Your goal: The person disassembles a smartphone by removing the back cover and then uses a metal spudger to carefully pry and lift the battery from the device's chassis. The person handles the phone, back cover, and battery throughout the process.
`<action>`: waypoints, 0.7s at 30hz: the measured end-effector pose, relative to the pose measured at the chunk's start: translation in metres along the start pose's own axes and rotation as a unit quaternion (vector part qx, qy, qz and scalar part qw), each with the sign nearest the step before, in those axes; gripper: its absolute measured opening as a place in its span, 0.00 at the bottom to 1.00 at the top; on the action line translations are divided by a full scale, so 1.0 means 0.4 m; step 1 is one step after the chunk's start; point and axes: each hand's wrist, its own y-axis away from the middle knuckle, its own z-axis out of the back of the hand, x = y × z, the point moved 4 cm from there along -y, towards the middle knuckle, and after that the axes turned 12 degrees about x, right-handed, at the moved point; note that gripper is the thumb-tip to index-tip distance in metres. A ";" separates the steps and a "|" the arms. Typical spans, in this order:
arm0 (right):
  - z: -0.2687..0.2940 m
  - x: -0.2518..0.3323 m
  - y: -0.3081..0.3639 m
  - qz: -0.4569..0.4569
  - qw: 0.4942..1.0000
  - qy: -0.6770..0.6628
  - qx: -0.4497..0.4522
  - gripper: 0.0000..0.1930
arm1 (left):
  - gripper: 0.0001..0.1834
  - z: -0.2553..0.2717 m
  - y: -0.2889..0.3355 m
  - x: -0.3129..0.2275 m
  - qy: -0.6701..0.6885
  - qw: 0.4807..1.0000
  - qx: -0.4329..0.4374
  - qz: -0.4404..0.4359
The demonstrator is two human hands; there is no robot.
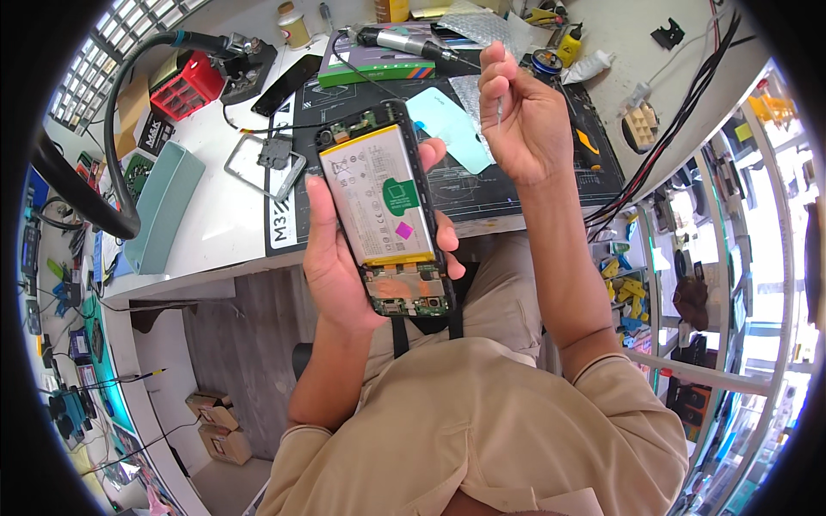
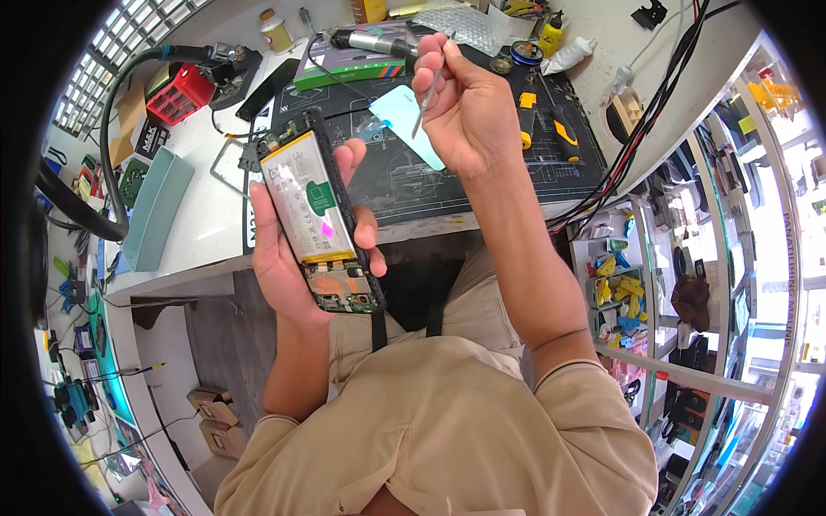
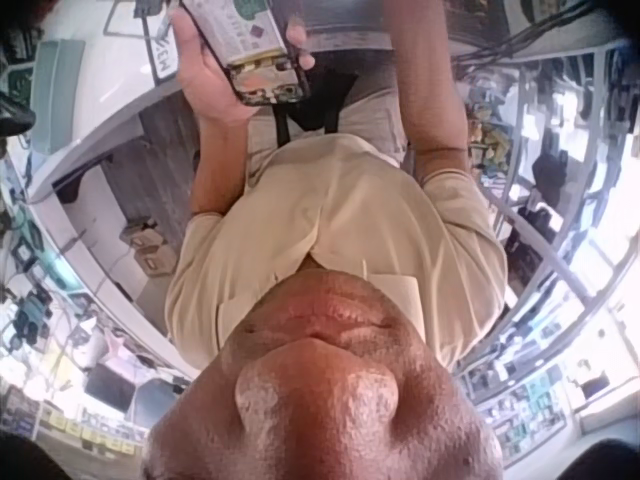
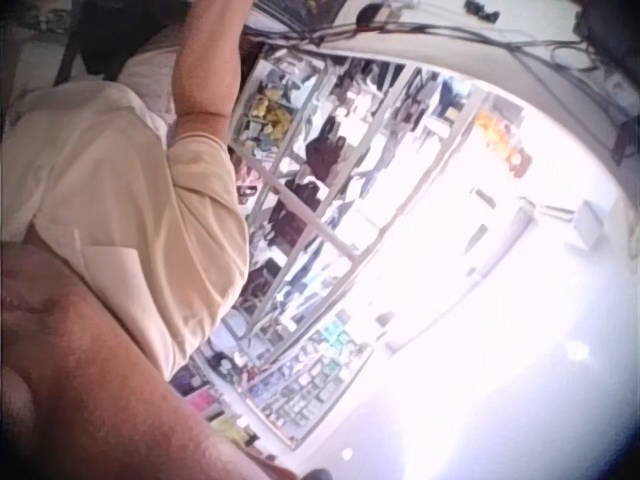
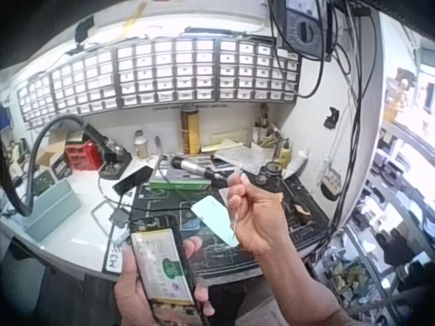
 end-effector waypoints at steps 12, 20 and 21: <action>-0.114 -0.020 0.110 -0.079 0.830 0.539 0.114 0.14 | 0.48 0.010 0.027 -0.014 0.010 0.999 -0.039 0.026; -0.115 -0.064 0.157 -0.019 0.798 0.601 0.045 0.10 | 0.50 0.012 0.027 0.015 0.037 0.995 -0.069 0.055; -0.110 -0.070 0.164 -0.018 0.789 0.614 0.032 0.10 | 0.50 0.015 0.027 0.015 0.042 0.995 -0.068 0.059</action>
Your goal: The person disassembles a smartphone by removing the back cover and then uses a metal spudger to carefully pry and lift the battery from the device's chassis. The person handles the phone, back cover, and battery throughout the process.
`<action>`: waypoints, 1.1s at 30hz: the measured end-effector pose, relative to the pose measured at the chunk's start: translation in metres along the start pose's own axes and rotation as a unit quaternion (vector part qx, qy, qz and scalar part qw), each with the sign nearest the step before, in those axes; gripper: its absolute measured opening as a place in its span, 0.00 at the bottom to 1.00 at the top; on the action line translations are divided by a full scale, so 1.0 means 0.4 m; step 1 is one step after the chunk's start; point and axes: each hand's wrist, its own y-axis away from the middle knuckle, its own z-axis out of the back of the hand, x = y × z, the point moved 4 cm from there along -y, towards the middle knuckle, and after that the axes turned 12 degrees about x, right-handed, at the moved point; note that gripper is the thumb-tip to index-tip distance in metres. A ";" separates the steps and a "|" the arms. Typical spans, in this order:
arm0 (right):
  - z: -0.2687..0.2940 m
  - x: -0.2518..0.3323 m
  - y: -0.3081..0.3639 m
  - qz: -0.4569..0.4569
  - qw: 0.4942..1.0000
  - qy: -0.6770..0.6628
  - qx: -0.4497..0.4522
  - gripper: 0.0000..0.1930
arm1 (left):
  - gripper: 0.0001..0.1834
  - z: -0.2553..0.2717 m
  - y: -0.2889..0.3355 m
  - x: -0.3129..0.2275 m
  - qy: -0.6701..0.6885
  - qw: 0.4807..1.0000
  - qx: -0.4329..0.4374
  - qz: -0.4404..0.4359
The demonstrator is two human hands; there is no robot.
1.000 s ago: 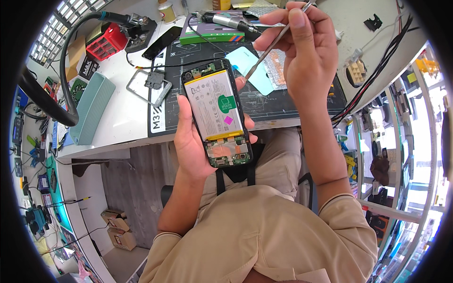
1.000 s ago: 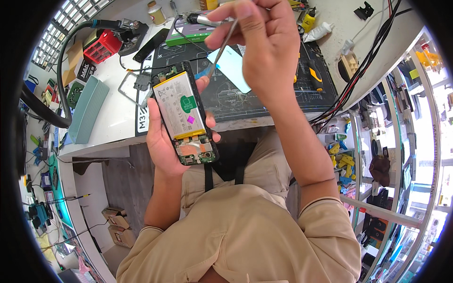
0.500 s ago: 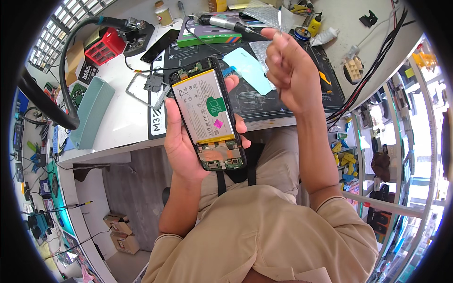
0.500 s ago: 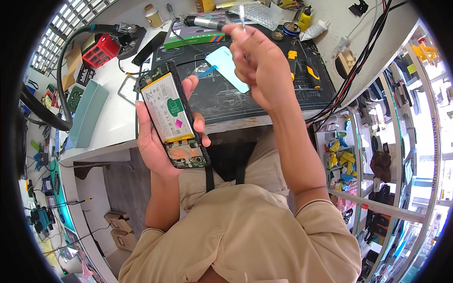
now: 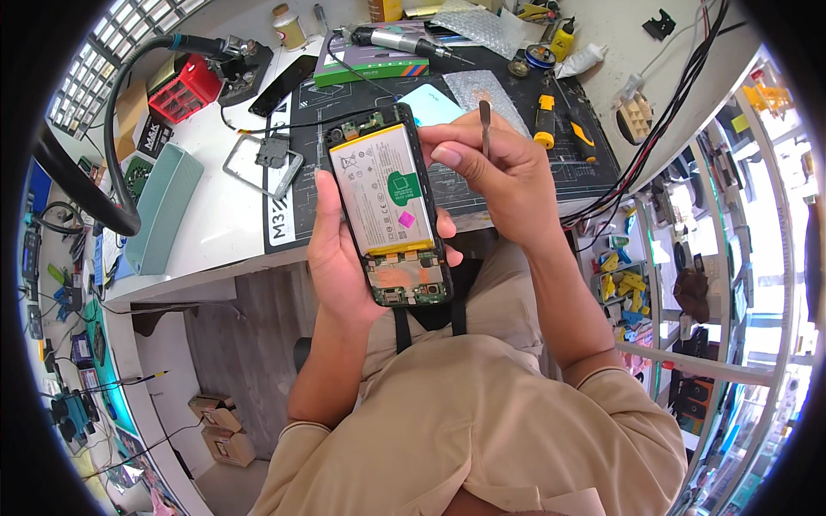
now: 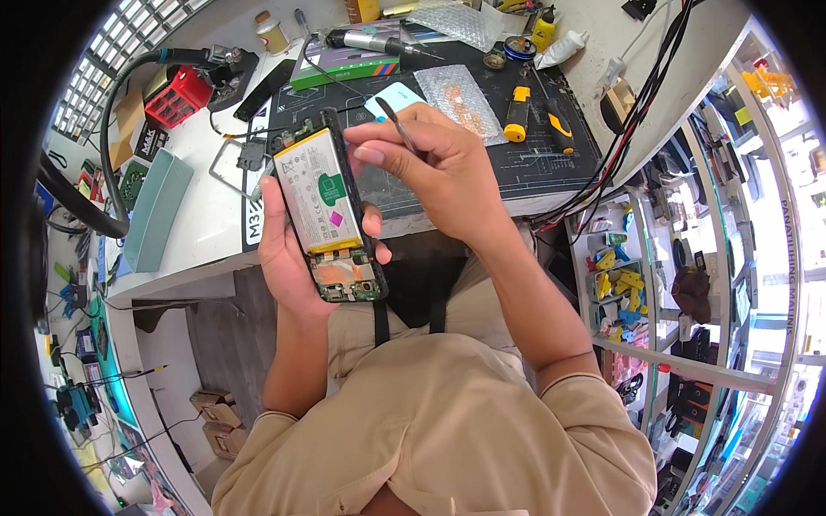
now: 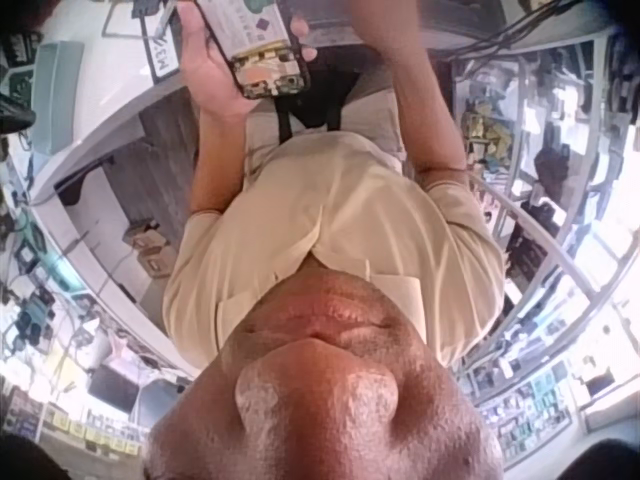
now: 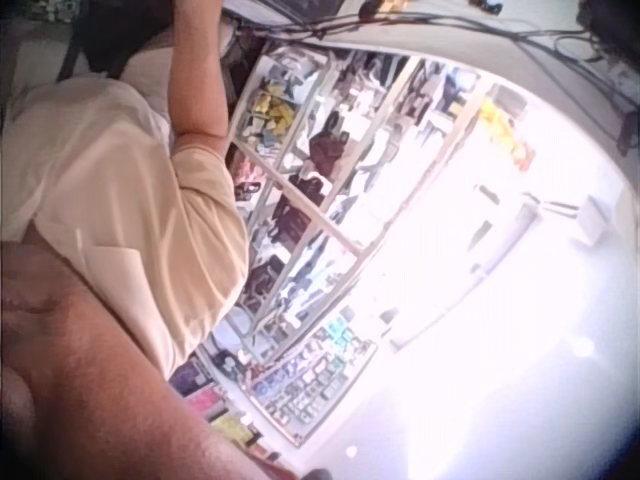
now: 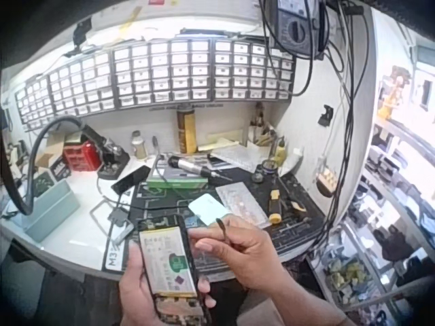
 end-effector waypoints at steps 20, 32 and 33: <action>0.180 -0.033 0.306 -0.093 0.968 -0.141 -0.187 0.14 | 0.47 0.055 -0.099 0.096 -0.108 0.992 -0.006 0.063; 0.222 -0.116 0.471 -0.270 0.928 0.073 -0.248 0.12 | 0.47 0.079 -0.152 0.159 -0.083 0.991 0.022 0.102; 0.220 -0.134 0.478 -0.318 0.910 0.125 -0.237 0.11 | 0.47 0.081 -0.154 0.160 -0.086 0.991 0.026 0.103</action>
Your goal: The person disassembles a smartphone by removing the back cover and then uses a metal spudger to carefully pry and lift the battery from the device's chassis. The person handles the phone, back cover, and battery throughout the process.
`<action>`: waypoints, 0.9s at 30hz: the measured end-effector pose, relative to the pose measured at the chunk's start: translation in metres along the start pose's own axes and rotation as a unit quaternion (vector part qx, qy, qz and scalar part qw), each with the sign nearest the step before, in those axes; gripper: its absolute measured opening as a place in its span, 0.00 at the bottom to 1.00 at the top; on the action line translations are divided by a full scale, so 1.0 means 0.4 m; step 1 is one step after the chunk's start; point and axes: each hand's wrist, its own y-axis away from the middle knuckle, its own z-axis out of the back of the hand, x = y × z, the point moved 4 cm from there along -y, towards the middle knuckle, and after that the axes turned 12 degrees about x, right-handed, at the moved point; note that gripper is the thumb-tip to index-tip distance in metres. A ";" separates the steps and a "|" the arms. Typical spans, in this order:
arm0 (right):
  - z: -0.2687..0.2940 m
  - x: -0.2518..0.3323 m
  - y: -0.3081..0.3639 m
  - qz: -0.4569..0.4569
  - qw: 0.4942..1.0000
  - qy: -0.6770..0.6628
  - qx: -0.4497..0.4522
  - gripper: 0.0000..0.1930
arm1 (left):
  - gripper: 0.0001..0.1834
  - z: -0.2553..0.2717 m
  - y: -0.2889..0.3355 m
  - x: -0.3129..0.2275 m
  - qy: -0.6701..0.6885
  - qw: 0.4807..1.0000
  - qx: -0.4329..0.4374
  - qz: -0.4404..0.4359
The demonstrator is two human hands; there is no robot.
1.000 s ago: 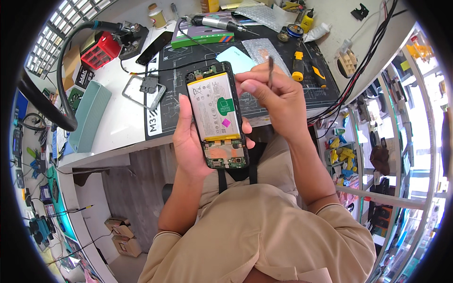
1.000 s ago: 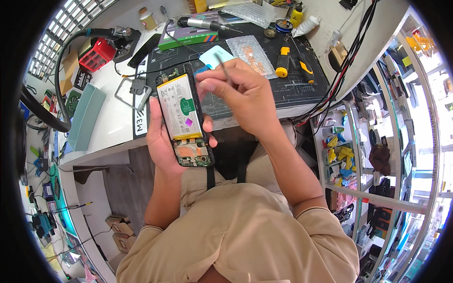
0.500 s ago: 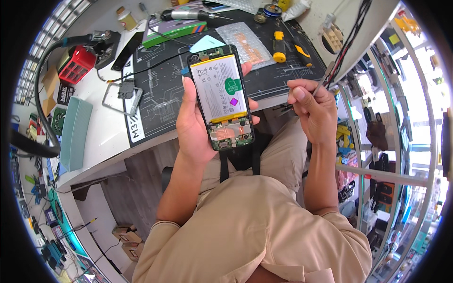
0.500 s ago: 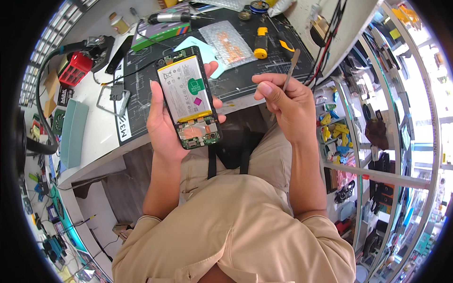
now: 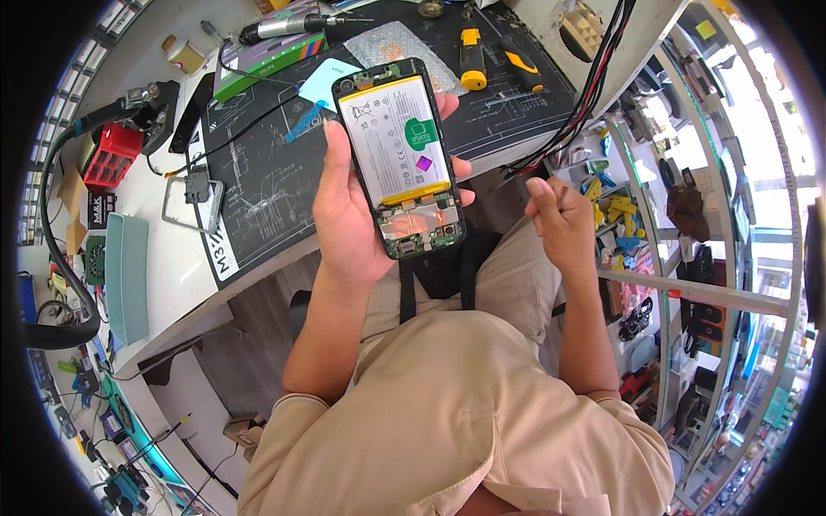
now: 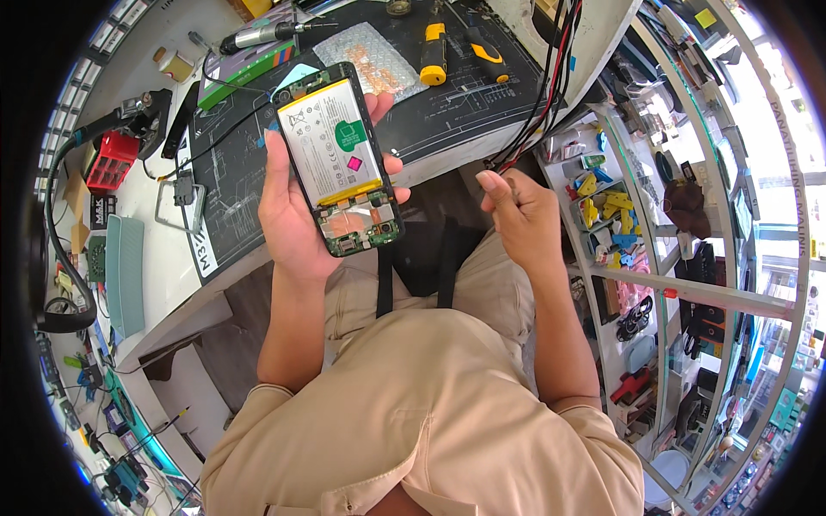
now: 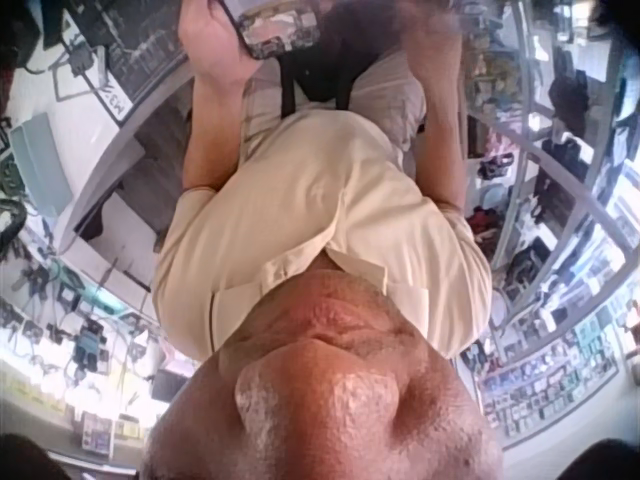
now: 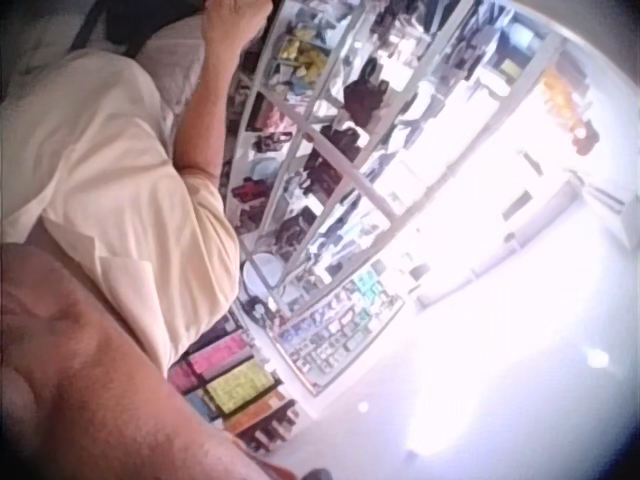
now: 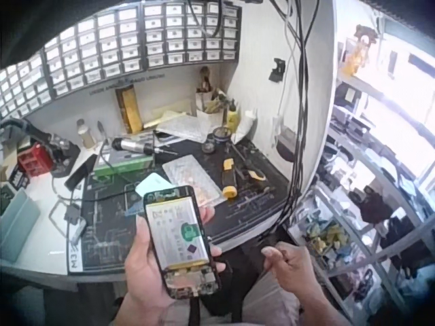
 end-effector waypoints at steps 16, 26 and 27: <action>-0.125 -0.130 -0.080 0.065 0.986 0.151 0.034 0.08 | 0.48 0.011 0.034 -0.017 0.022 0.999 -0.023 -0.024; -0.164 -0.126 -0.128 0.024 0.970 0.233 0.063 0.08 | 0.46 0.014 0.058 -0.083 -0.013 0.998 -0.036 -0.059; -0.171 -0.154 -0.135 0.083 0.967 0.234 0.062 0.09 | 0.46 0.015 0.061 -0.089 -0.015 0.997 -0.041 -0.061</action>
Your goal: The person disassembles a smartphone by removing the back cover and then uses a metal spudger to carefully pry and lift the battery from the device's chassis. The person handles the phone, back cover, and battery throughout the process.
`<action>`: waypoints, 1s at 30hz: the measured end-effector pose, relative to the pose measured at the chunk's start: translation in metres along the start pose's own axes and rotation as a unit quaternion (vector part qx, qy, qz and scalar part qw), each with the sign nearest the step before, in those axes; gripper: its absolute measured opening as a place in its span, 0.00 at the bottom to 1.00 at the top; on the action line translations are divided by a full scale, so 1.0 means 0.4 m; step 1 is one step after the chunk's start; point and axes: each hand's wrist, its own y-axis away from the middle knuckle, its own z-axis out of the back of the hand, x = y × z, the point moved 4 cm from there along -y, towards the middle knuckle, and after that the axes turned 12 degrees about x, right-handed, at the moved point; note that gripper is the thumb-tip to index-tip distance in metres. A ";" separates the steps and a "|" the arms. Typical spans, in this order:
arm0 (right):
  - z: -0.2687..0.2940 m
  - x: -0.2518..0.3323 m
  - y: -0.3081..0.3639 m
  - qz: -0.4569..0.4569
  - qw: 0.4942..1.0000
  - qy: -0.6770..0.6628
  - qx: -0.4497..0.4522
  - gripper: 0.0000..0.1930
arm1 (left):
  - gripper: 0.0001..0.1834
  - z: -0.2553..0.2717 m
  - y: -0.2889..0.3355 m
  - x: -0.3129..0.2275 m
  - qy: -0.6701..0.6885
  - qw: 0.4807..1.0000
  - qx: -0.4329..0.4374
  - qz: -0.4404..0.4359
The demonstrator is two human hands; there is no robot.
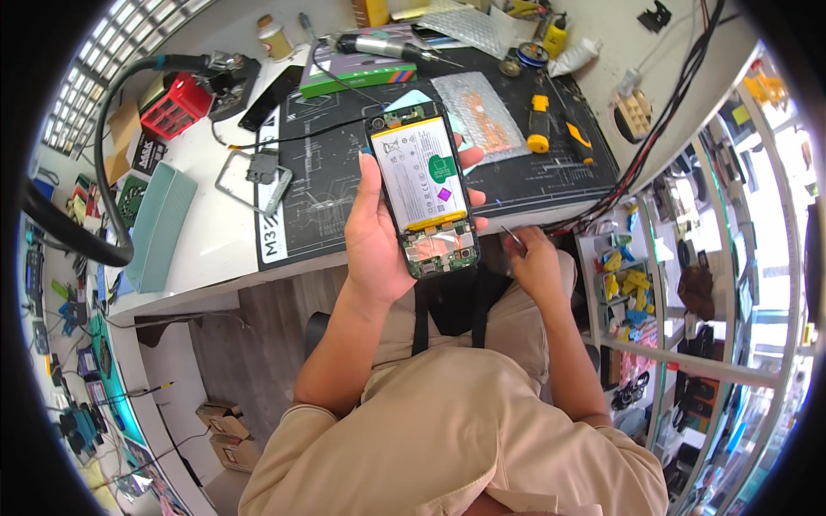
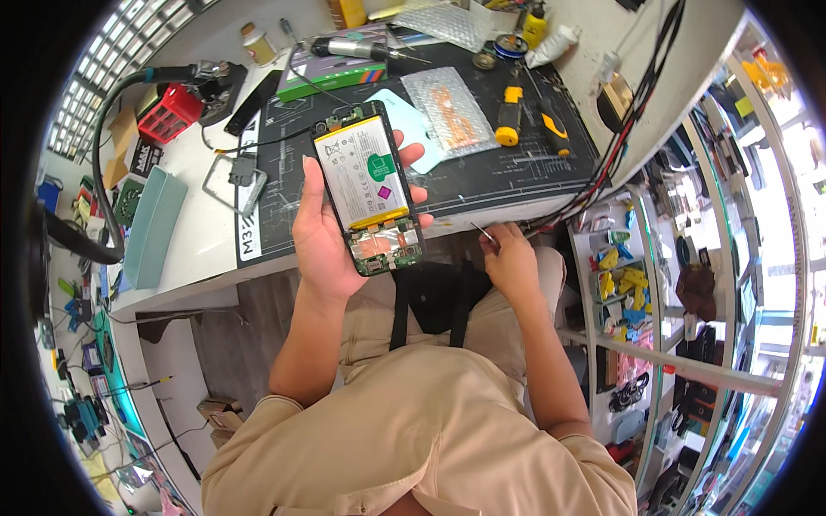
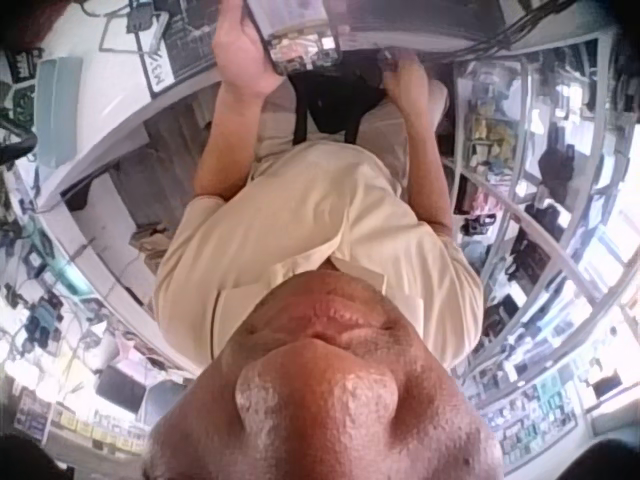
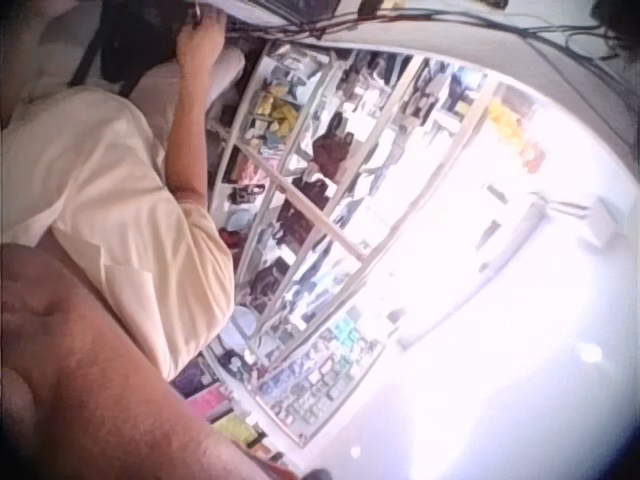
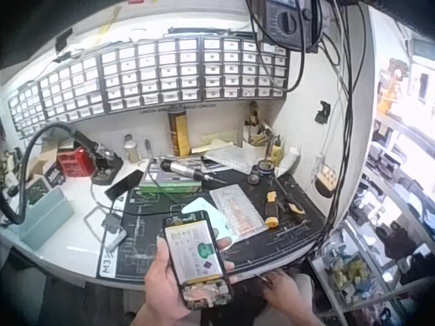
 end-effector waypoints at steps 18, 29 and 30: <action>0.188 0.420 -0.072 0.192 0.736 -0.635 0.138 0.28 | 0.50 0.032 0.069 -0.103 -0.026 0.998 -0.027 -0.043; 0.047 0.737 -0.043 0.329 0.913 -0.203 0.128 0.11 | 0.44 0.032 0.168 -0.110 -0.124 0.979 -0.129 -0.093; 0.034 0.742 -0.045 0.320 0.909 -0.226 0.139 0.10 | 0.44 0.034 0.180 -0.116 -0.149 0.974 -0.139 -0.096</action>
